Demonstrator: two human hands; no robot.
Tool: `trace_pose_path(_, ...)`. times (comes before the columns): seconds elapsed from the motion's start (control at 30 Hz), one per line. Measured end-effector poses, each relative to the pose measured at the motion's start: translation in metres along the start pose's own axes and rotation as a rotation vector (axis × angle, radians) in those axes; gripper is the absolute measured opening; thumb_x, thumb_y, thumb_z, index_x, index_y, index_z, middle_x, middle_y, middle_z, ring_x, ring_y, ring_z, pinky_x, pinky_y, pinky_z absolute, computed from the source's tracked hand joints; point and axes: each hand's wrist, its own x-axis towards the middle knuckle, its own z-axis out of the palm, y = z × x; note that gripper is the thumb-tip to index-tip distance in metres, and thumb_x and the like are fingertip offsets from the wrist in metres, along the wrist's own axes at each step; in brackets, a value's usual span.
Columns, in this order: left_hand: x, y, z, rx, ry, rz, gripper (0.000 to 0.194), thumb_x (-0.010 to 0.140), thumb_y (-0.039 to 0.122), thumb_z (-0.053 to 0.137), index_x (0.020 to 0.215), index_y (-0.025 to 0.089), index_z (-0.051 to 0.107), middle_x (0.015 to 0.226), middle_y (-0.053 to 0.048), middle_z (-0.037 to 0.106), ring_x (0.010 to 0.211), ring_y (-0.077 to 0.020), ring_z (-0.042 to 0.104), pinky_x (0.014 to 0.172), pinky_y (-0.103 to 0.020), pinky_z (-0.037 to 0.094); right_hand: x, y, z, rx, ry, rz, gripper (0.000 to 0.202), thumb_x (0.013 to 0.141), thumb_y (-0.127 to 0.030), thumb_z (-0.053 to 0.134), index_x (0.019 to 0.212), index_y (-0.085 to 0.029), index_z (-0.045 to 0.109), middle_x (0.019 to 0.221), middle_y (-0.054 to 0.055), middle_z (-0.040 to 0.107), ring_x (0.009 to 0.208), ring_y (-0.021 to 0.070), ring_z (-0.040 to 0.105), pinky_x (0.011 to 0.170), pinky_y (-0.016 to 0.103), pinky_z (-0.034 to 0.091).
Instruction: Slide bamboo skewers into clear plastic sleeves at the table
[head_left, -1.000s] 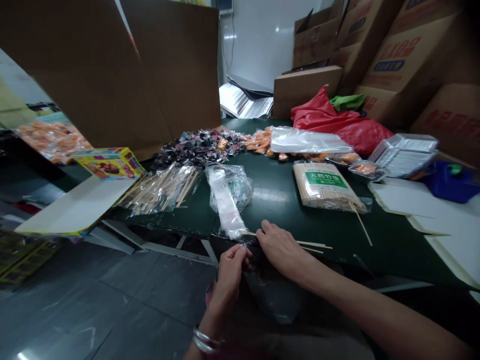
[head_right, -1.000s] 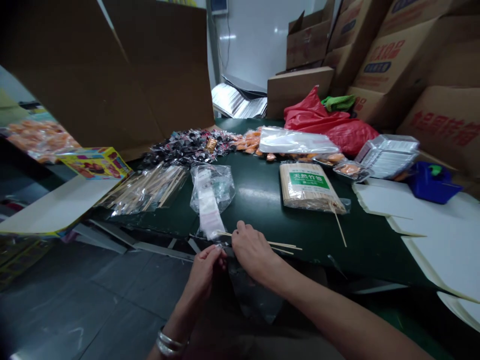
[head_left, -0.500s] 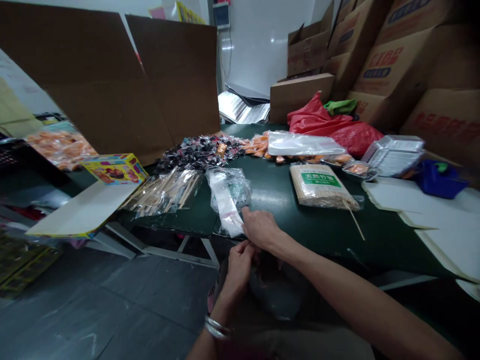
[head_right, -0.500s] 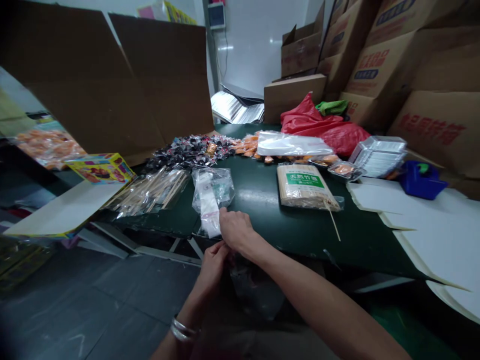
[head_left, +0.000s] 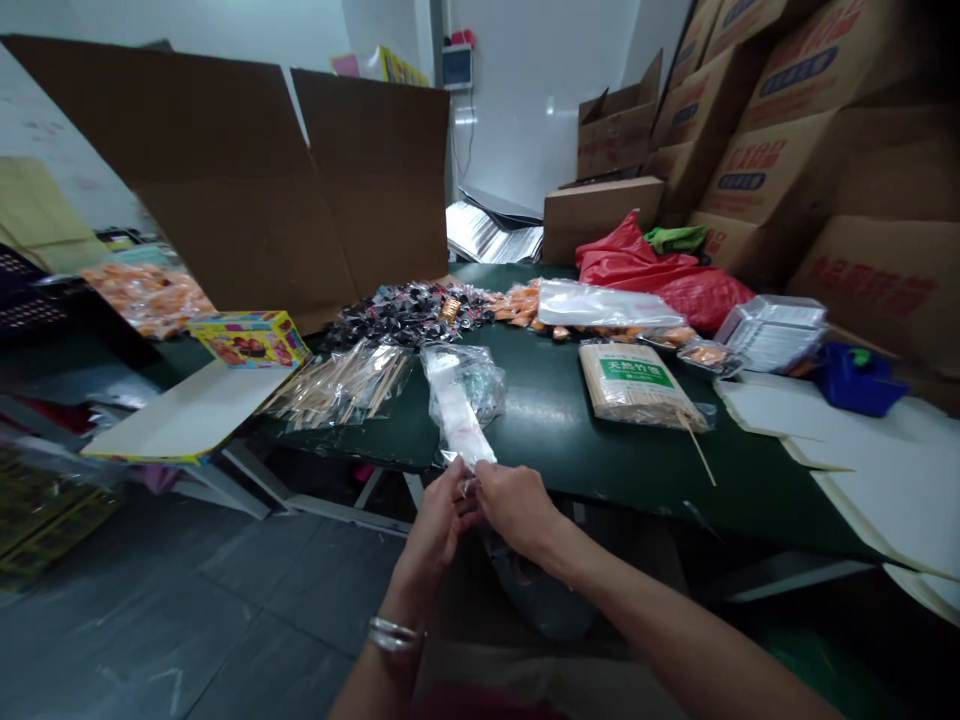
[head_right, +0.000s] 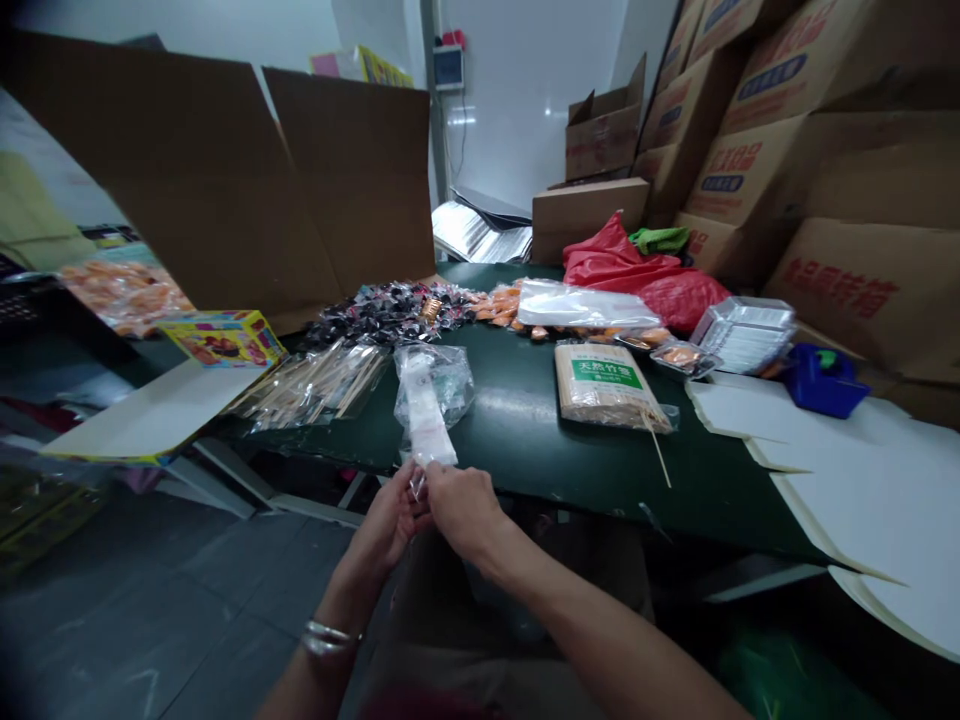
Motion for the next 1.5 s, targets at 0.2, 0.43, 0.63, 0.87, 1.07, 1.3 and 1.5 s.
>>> trace_pose_path(0.2,-0.004,0.002,0.006,-0.114,0.019,0.057,0.023,0.064,0.023,0.075,0.078,0.011,0.061,0.064,0.0,0.065,0.054,-0.0102,0.06,0.053,-0.019,0.048,-0.046,-0.005,-0.004,0.46,0.078,-0.089,0.031,0.086,-0.022,0.054,0.117,-0.018,0.053,0.111,0.01,0.064,0.1,0.0205,0.062,0.083,0.029,0.048)
trace_pose_path(0.43,-0.025,0.006,0.029,-0.15,0.0,-0.025,0.014,0.076,0.021,0.067,0.086,0.011,0.063,0.076,-0.006,0.069,0.066,-0.0156,0.067,0.063,-0.026,0.054,-0.104,0.009,0.015,0.482,0.676,-0.244,0.051,0.086,-0.041,0.049,0.131,-0.02,0.038,0.134,0.015,0.041,0.127,0.0319,0.036,0.105,0.051,0.029)
trace_pose_path(0.63,-0.053,-0.033,0.067,-0.131,-0.315,0.023,0.027,0.073,0.033,0.068,0.094,0.016,0.066,0.092,-0.009,0.069,0.081,-0.0188,0.064,0.071,-0.026,0.05,-0.055,0.012,0.02,0.304,0.668,0.044,0.059,0.086,-0.051,0.045,0.133,-0.016,0.042,0.141,0.017,0.035,0.134,0.0351,0.023,0.106,0.056,0.019)
trace_pose_path(0.87,-0.055,0.011,0.035,0.632,-0.425,-0.124,0.015,0.072,0.028,0.064,0.066,0.014,0.061,0.053,0.001,0.054,0.045,-0.0081,0.046,0.045,-0.018,0.035,-0.057,0.03,-0.04,0.306,0.603,-0.086,0.052,0.087,-0.045,0.05,0.129,-0.014,0.048,0.14,0.016,0.04,0.133,0.0305,0.028,0.107,0.049,0.023)
trace_pose_path(1.07,-0.057,0.101,0.044,1.157,-0.574,-0.103,0.011,0.072,0.028,0.065,0.072,0.016,0.064,0.056,0.001,0.055,0.041,-0.0077,0.043,0.039,-0.018,0.028,-0.066,0.045,-0.051,0.625,-0.002,-0.208,0.01,0.083,-0.023,0.055,0.08,-0.017,0.063,0.068,0.001,0.064,0.061,0.0148,0.059,0.06,0.025,0.045)
trace_pose_path(1.3,-0.05,0.102,0.06,0.86,-0.46,0.086,0.018,0.061,0.022,0.074,0.075,0.015,0.064,0.056,0.001,0.056,0.045,-0.0081,0.047,0.045,-0.018,0.037,-0.076,0.045,-0.009,1.494,-0.08,-0.058,0.018,0.072,-0.021,0.065,0.089,-0.016,0.062,0.073,-0.002,0.065,0.064,0.0117,0.06,0.059,0.021,0.047)
trace_pose_path(1.5,-0.05,0.094,0.075,0.959,-0.566,-0.008,0.012,0.064,0.024,0.07,0.069,0.015,0.064,0.054,0.002,0.054,0.047,-0.0075,0.044,0.046,-0.017,0.033,-0.066,0.031,-0.018,1.572,0.238,-0.032,0.023,0.084,-0.036,0.056,0.081,-0.014,0.062,0.067,-0.001,0.062,0.06,0.011,0.058,0.057,0.021,0.045)
